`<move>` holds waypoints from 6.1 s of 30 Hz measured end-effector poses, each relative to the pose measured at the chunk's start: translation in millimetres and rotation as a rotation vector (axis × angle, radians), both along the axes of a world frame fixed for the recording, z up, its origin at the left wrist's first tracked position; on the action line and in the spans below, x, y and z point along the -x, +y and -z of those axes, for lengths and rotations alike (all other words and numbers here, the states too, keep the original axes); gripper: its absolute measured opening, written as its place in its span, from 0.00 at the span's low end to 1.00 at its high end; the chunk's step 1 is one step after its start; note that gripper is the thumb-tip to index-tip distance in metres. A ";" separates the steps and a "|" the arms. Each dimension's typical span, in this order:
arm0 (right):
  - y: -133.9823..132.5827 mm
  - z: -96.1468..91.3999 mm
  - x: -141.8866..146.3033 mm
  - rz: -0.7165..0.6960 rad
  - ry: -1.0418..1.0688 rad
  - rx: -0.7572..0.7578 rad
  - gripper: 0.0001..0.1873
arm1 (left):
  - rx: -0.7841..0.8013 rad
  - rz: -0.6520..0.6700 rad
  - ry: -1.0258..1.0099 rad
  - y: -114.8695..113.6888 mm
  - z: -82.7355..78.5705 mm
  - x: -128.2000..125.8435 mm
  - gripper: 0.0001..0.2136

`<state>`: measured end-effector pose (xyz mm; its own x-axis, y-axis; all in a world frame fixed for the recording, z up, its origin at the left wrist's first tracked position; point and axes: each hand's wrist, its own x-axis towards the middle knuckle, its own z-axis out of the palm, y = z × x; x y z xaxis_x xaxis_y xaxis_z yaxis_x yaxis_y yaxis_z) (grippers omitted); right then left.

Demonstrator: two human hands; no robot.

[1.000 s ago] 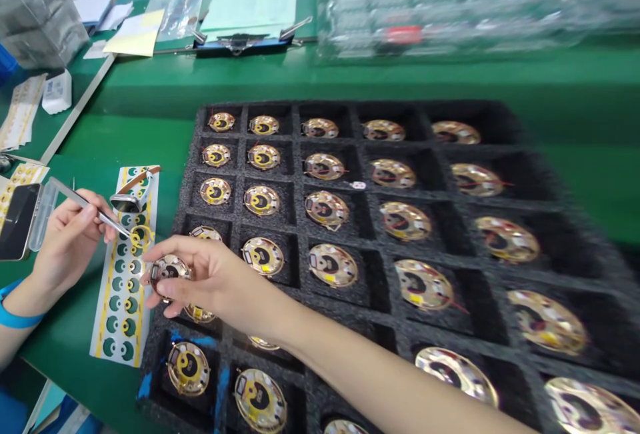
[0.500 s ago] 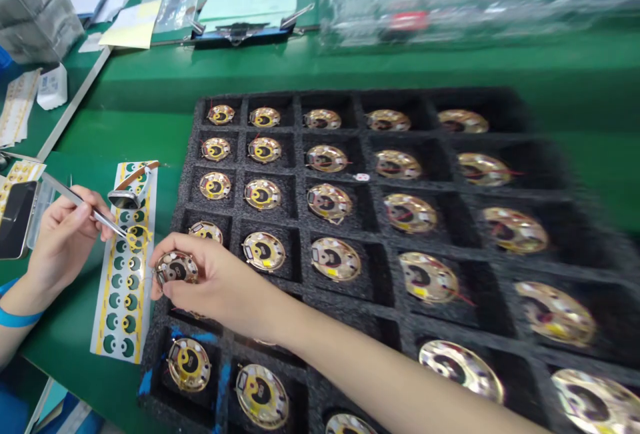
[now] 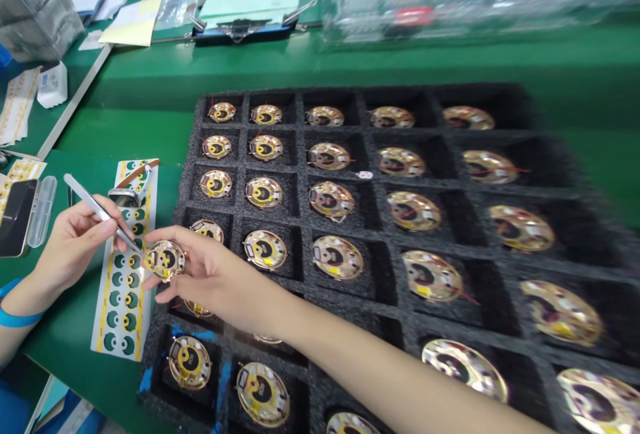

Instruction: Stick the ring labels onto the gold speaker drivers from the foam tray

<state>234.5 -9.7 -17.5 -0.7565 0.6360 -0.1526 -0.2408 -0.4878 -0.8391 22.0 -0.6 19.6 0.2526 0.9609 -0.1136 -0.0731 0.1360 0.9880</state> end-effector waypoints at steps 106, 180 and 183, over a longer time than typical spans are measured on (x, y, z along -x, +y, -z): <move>-3.6 -12.2 -1.1 0.015 -0.260 -0.097 0.28 | -0.183 0.062 0.250 -6.1 -8.7 -10.1 0.04; -5.5 -15.9 16.4 0.244 -0.232 0.105 0.09 | -0.759 -0.192 0.183 -12.7 -10.1 -0.5 0.05; -5.2 -16.1 15.9 0.232 -0.248 0.099 0.08 | -0.583 -0.168 0.227 -12.8 -5.9 -3.4 0.03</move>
